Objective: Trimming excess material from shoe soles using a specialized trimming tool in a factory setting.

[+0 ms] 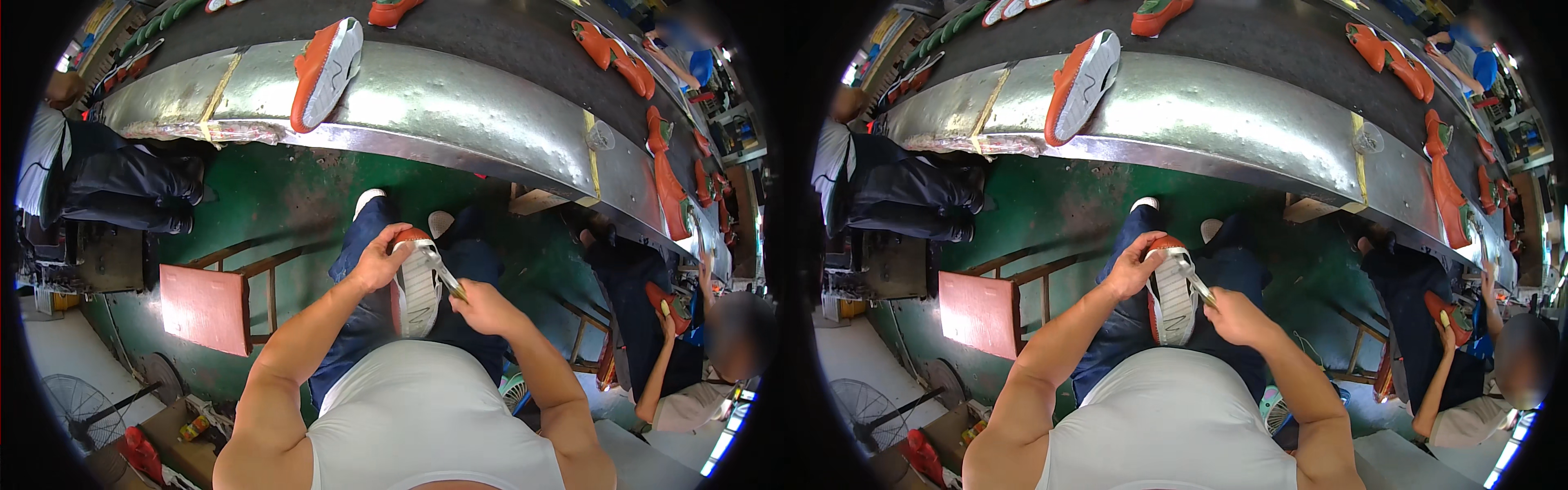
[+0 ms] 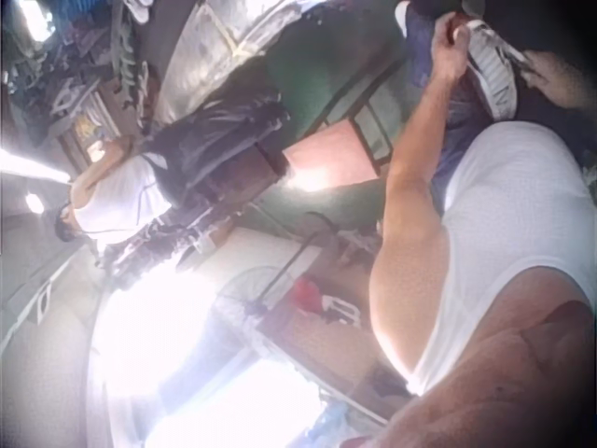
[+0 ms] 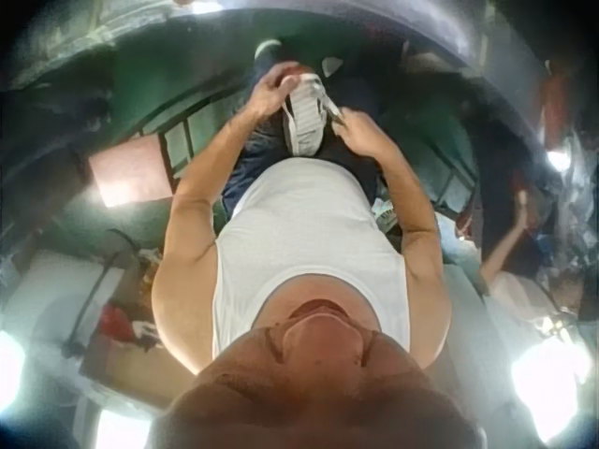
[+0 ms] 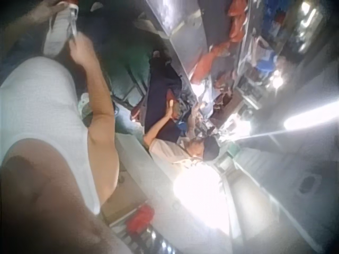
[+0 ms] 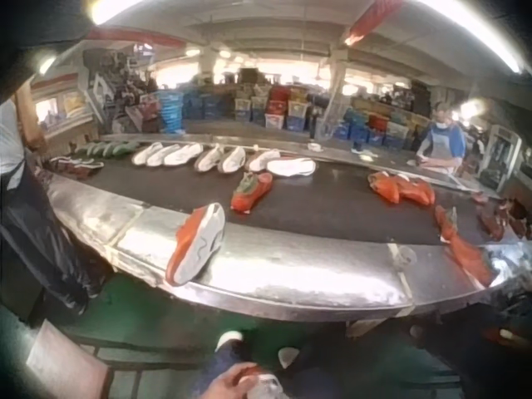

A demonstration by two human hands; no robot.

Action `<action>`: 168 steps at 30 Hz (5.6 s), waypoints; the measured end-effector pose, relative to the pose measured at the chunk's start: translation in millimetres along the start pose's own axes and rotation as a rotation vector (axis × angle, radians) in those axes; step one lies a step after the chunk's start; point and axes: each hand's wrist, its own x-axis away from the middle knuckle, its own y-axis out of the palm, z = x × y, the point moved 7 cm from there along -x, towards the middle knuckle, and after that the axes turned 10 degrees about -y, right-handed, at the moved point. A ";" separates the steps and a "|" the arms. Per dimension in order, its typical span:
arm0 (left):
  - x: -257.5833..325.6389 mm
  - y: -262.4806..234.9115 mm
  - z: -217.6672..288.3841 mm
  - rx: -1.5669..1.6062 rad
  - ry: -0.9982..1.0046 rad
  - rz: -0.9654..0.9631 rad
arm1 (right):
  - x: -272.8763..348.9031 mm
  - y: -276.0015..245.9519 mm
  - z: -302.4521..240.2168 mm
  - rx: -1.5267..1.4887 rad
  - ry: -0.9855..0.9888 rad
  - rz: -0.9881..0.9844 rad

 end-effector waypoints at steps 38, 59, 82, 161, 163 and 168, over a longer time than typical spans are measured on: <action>-55.5 -7.0 -55.6 0.383 -0.119 0.498 | 24.0 0.9 51.7 -0.783 -0.103 0.488; 39.9 49.0 -63.0 -0.032 -0.500 -0.361 | 75.6 45.8 79.1 -0.469 0.195 0.549; 64.0 99.6 -74.2 0.451 -0.398 -0.262 | 59.7 20.2 9.6 0.427 0.075 -0.337; 41.2 117.7 166.4 -0.494 0.338 -0.332 | 146.3 34.7 111.0 -0.611 0.233 0.551; -9.9 111.4 116.3 -0.567 0.063 -0.105 | 145.2 37.9 104.7 -0.587 0.255 0.485; -3.0 80.3 -33.0 -0.403 -0.015 -0.224 | 136.5 33.6 79.8 -0.349 0.246 0.370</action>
